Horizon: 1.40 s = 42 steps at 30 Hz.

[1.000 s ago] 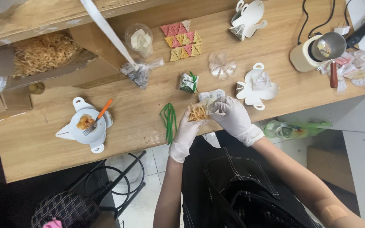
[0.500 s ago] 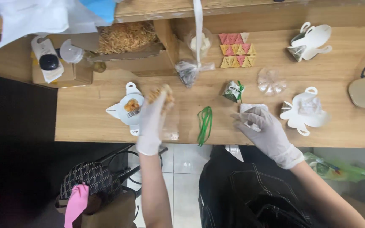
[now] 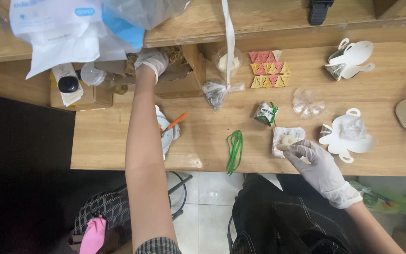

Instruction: Packing dried flower petals or decorative filler into a small gift box and tying it with a ribbon.

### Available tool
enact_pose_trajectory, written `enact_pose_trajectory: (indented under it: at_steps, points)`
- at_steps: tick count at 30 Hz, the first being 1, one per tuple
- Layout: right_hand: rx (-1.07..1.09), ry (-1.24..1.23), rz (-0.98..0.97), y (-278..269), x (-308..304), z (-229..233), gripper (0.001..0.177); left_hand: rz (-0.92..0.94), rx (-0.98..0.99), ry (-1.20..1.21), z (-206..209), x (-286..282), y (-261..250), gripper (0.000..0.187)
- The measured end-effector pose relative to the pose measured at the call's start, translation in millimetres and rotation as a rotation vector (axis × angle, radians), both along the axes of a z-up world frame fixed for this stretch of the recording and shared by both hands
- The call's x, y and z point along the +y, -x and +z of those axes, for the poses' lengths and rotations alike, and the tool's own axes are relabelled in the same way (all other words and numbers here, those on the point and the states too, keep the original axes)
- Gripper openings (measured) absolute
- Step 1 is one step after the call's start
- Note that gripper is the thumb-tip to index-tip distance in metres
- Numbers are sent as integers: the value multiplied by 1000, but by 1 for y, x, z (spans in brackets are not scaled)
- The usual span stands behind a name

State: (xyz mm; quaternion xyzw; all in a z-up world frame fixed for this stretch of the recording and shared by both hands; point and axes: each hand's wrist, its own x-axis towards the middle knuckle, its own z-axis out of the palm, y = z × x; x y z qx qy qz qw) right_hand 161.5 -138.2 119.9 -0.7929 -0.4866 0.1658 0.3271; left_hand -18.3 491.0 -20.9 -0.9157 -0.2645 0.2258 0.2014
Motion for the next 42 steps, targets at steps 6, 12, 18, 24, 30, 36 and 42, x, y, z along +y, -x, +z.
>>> enact_pose_trajectory:
  at_steps: [6,12,18,24,30,36,42]
  points:
    - [175,138,-126,-9,-3,5,24,79,-32,105,35,-16,-22,37]
    - [255,202,-154,-16,-10,8,29,177,-95,63,78,-56,-1,32]
    - [204,198,-109,-29,-19,4,28,297,-146,6,109,-74,52,30]
    - [362,274,-192,-43,-12,26,28,409,-200,-50,135,-94,106,31]
    - [681,98,-363,-93,-38,19,32,478,-1864,311,248,-314,50,29]
    - [316,118,-553,-210,-117,-73,37,897,-1951,775,129,-494,-61,30]
    - [-161,310,-318,-268,-128,-114,55,317,-1274,848,10,-611,-214,38]
